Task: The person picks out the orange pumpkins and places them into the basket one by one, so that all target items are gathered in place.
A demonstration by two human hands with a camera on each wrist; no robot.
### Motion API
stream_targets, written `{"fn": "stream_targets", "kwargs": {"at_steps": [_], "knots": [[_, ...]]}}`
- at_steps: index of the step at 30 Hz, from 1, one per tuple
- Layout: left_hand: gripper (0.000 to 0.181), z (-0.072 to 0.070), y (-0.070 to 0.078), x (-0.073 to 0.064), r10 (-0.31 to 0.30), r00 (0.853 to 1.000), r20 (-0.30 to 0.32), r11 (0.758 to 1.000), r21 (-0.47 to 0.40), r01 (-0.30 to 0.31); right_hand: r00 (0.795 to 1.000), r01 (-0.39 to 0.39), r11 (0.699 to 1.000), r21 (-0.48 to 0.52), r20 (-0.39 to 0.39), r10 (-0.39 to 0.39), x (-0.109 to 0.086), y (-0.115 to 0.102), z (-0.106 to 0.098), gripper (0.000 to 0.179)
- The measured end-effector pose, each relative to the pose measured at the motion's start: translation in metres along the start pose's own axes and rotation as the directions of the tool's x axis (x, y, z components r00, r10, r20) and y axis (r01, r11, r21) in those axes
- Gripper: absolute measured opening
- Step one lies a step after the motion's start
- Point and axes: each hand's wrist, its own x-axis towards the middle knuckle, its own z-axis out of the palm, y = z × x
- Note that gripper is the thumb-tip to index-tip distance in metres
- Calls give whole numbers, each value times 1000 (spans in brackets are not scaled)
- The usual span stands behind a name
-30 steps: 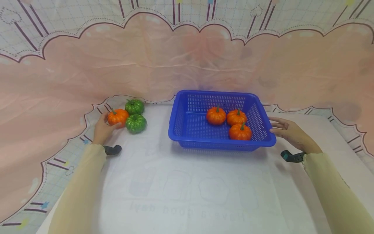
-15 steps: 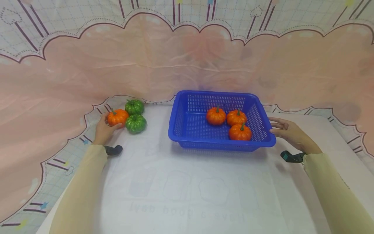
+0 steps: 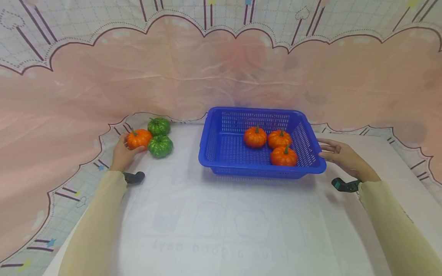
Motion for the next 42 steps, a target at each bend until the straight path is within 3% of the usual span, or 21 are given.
{"fn": "stream_targets", "kwargs": {"at_steps": [19,35,42], "knots": [[89,1,-2,0,-55,998,-10,998,-19,55,1000,8,1000,6,4,-8,1,2,-1,77],[83,-3,-3,-3,-28,999,-37,999,25,29,1000,1,1000,15,3,-1,2,3,-2,77],[83,-4,0,-4,-50,998,-29,999,12,50,1000,-2,1000,17,3,2,2,3,-1,77]]}}
